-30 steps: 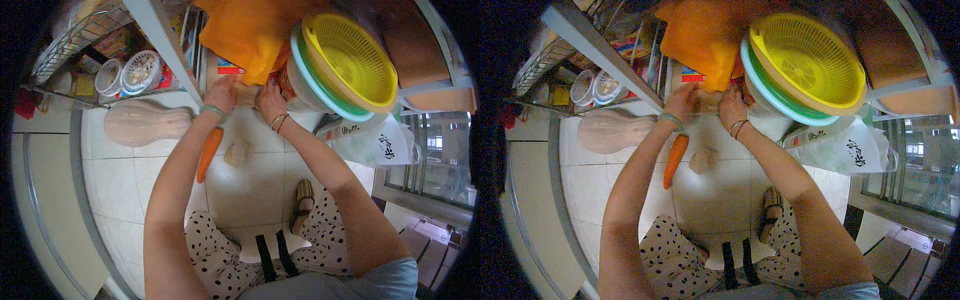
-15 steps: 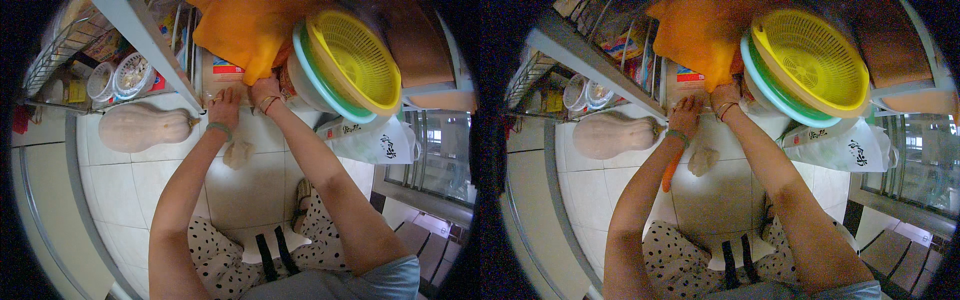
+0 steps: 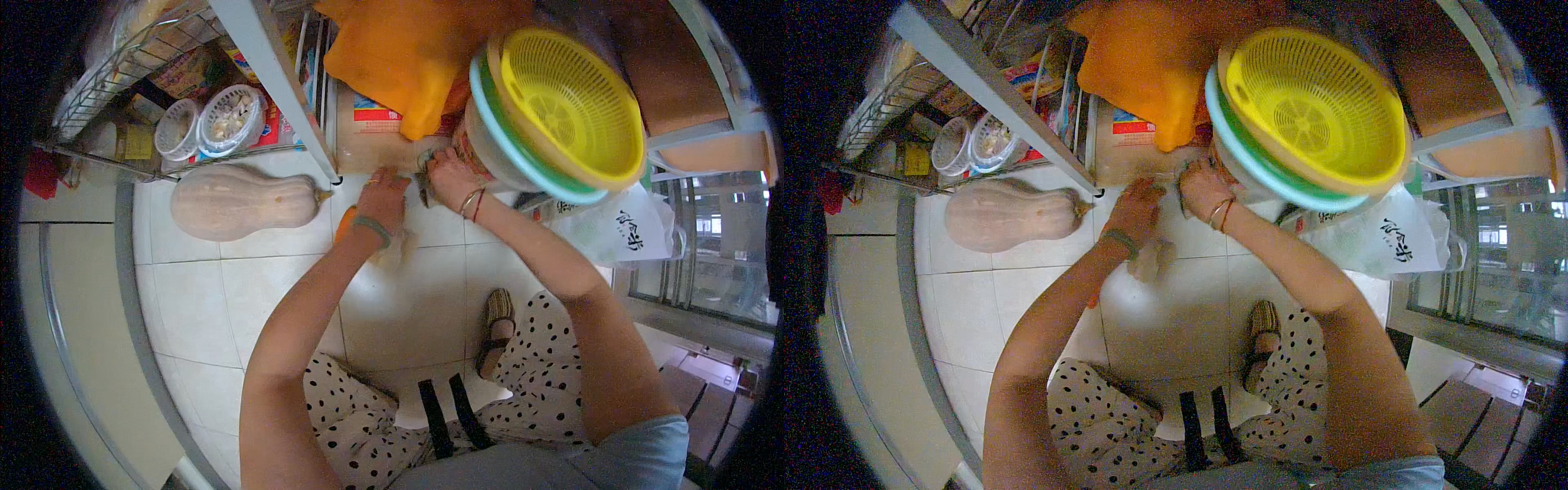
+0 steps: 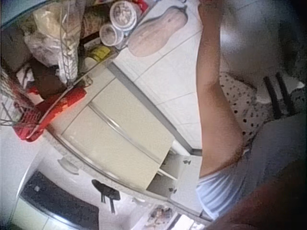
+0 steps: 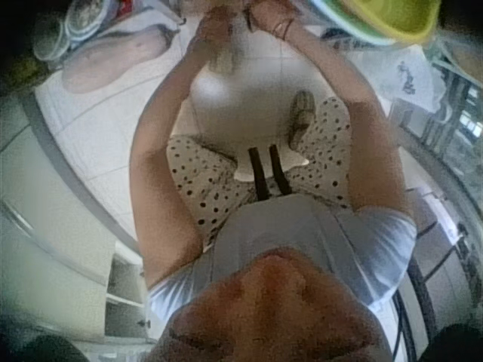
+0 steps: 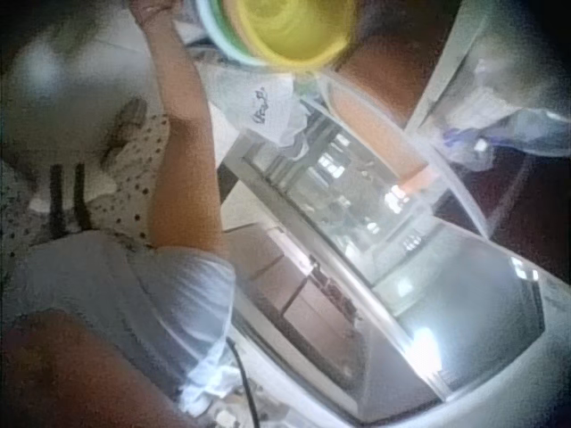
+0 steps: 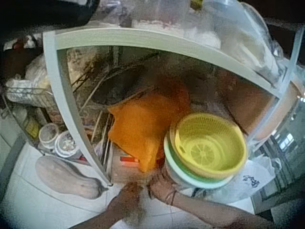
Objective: The person kneels on the kitchen floor and uses a cloth to wipe the tiled area under a metal storage shelf. They move a yellow colander and a white plastic bag to access the space and continue scrubbing the floor surface.
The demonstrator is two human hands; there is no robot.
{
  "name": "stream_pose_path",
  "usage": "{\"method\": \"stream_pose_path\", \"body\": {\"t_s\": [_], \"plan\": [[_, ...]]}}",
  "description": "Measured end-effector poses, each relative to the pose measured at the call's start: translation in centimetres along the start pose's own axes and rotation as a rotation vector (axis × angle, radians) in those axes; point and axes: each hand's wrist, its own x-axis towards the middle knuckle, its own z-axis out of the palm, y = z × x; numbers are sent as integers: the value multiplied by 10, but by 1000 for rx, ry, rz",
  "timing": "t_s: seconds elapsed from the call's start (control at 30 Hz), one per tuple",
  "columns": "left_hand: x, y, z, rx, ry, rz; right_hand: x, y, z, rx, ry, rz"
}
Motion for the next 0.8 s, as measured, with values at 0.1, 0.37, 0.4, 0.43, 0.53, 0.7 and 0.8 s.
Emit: {"method": "stream_pose_path", "body": {"t_s": [0.1,0.37,0.4,0.43,0.53,0.7,0.8], "plan": [[-14,12,3,-126,-19,77,9,25,1,28,-20,-145],[-12,25,4,-195,-184,-7,-1,30,-5,478,-108,-52],[-13,23,-1,-176,-268,-33,-4,20,-14,606,-193,0],[-12,22,-6,-159,-353,-57,-8,13,-23,731,-281,54],[0,34,3,-360,-300,-225,-15,25,-26,960,-145,171],[7,-14,71,-687,-85,-522,51,-24,-45,940,308,-37],[3,8,48,-1248,21,-765,68,-21,-20,453,256,-120]]}}
